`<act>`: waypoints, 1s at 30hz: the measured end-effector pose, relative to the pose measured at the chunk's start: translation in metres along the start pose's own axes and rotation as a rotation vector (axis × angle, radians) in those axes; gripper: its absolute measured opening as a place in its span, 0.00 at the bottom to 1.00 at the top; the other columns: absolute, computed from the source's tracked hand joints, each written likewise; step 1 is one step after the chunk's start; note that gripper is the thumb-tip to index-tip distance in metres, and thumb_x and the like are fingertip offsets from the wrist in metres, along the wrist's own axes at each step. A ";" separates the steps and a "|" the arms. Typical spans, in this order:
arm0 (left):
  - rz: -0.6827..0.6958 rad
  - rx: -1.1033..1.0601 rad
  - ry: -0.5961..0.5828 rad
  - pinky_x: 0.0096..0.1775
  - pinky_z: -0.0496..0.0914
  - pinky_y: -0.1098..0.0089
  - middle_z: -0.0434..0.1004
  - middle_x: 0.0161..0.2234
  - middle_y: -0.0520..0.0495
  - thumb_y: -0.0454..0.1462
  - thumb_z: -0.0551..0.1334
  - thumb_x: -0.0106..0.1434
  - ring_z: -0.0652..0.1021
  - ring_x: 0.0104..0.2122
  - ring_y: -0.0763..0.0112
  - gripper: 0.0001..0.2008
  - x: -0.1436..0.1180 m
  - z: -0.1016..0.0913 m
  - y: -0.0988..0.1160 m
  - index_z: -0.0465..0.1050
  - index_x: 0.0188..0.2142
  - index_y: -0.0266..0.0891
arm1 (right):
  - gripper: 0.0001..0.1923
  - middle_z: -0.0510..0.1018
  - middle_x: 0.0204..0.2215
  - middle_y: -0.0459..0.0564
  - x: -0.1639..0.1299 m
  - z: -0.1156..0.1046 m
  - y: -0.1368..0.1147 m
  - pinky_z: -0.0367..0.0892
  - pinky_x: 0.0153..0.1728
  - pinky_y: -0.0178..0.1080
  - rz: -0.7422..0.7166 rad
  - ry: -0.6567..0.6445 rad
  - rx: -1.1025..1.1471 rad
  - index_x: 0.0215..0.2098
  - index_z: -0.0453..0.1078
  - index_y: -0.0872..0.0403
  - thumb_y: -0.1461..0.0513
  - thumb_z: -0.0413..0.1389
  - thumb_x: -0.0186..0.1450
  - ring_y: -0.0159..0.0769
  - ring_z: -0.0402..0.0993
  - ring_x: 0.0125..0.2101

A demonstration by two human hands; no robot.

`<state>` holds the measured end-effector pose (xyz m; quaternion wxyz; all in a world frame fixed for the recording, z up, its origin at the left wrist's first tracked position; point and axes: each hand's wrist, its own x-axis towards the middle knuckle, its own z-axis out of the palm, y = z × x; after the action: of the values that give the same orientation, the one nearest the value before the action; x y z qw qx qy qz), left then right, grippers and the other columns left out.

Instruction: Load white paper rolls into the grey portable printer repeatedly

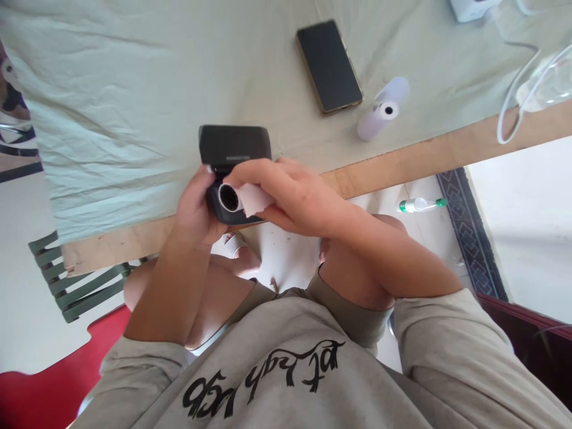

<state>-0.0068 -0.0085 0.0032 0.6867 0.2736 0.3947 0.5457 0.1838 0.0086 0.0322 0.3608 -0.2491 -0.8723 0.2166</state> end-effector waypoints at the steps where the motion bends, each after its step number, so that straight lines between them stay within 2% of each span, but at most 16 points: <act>1: -0.014 -0.004 -0.010 0.45 0.76 0.63 0.80 0.34 0.52 0.43 0.64 0.65 0.81 0.47 0.60 0.10 0.000 -0.001 0.000 0.74 0.44 0.43 | 0.20 0.81 0.45 0.46 0.001 0.000 0.002 0.78 0.40 0.40 0.020 0.041 -0.022 0.54 0.59 0.47 0.68 0.54 0.67 0.37 0.80 0.43; 3: -0.045 0.014 -0.035 0.43 0.77 0.64 0.79 0.34 0.52 0.44 0.66 0.64 0.82 0.45 0.60 0.13 0.000 -0.004 0.000 0.74 0.46 0.43 | 0.21 0.80 0.46 0.45 0.004 -0.001 0.008 0.78 0.43 0.42 0.043 0.124 -0.080 0.54 0.59 0.45 0.68 0.55 0.66 0.38 0.80 0.46; 6: -0.073 0.056 -0.078 0.41 0.79 0.65 0.81 0.38 0.50 0.45 0.67 0.63 0.83 0.46 0.59 0.17 -0.002 -0.005 0.002 0.72 0.49 0.43 | 0.17 0.78 0.49 0.45 0.010 0.001 0.017 0.77 0.46 0.44 0.014 0.182 -0.147 0.50 0.61 0.46 0.68 0.55 0.66 0.39 0.78 0.50; 11: -0.078 0.058 -0.073 0.47 0.79 0.62 0.81 0.43 0.50 0.45 0.67 0.63 0.81 0.50 0.57 0.19 -0.004 -0.005 0.003 0.71 0.52 0.45 | 0.06 0.75 0.44 0.45 0.016 0.011 0.022 0.76 0.44 0.42 0.003 0.223 -0.186 0.40 0.63 0.48 0.66 0.54 0.68 0.35 0.76 0.45; 13: -0.062 0.047 -0.081 0.49 0.78 0.61 0.81 0.44 0.49 0.44 0.66 0.63 0.80 0.52 0.56 0.17 -0.004 -0.004 0.003 0.72 0.51 0.44 | 0.04 0.75 0.43 0.46 0.018 0.013 0.020 0.75 0.44 0.43 0.028 0.204 -0.184 0.36 0.63 0.49 0.63 0.53 0.70 0.36 0.75 0.44; 16: -0.036 0.040 -0.079 0.50 0.78 0.60 0.81 0.44 0.47 0.43 0.67 0.63 0.79 0.54 0.54 0.16 -0.003 -0.005 0.001 0.73 0.49 0.42 | 0.09 0.76 0.44 0.49 0.019 0.013 0.019 0.74 0.45 0.47 0.138 0.107 -0.184 0.33 0.63 0.49 0.57 0.50 0.71 0.39 0.75 0.45; 20: -0.040 0.023 -0.073 0.50 0.78 0.58 0.80 0.46 0.46 0.44 0.68 0.62 0.78 0.56 0.52 0.17 -0.002 -0.006 0.000 0.74 0.48 0.43 | 0.10 0.76 0.44 0.49 0.020 0.012 0.022 0.69 0.51 0.51 0.202 0.050 -0.137 0.31 0.64 0.49 0.57 0.51 0.70 0.44 0.74 0.48; 23: -0.019 0.006 -0.086 0.52 0.77 0.57 0.81 0.45 0.46 0.46 0.66 0.62 0.75 0.58 0.51 0.16 -0.002 -0.005 -0.001 0.73 0.47 0.43 | 0.12 0.76 0.38 0.50 0.017 0.012 0.019 0.68 0.45 0.51 0.128 0.091 -0.231 0.28 0.64 0.49 0.57 0.51 0.70 0.43 0.73 0.41; 26: 0.027 0.023 -0.087 0.52 0.75 0.60 0.81 0.44 0.49 0.48 0.68 0.60 0.73 0.60 0.51 0.21 -0.003 -0.004 -0.001 0.72 0.50 0.45 | 0.11 0.76 0.33 0.48 0.011 0.015 0.014 0.66 0.35 0.46 -0.057 0.117 -0.293 0.29 0.64 0.49 0.58 0.52 0.70 0.38 0.70 0.33; 28: 0.033 0.072 -0.066 0.48 0.75 0.64 0.80 0.45 0.51 0.46 0.71 0.57 0.75 0.58 0.53 0.27 -0.004 -0.003 0.000 0.69 0.54 0.48 | 0.09 0.76 0.31 0.45 0.008 0.017 0.012 0.64 0.33 0.45 -0.188 0.108 -0.250 0.31 0.64 0.48 0.56 0.54 0.69 0.38 0.71 0.32; 30: 0.010 0.132 -0.057 0.43 0.75 0.66 0.80 0.46 0.53 0.41 0.72 0.56 0.77 0.54 0.55 0.31 -0.005 -0.002 0.002 0.65 0.58 0.50 | 0.10 0.75 0.29 0.44 0.007 0.017 0.013 0.65 0.33 0.45 -0.247 0.122 -0.158 0.32 0.63 0.48 0.53 0.56 0.68 0.38 0.72 0.33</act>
<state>-0.0099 -0.0131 0.0047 0.6754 0.3359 0.4086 0.5139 0.1702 0.0200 0.0175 0.4161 -0.1802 -0.8871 0.0861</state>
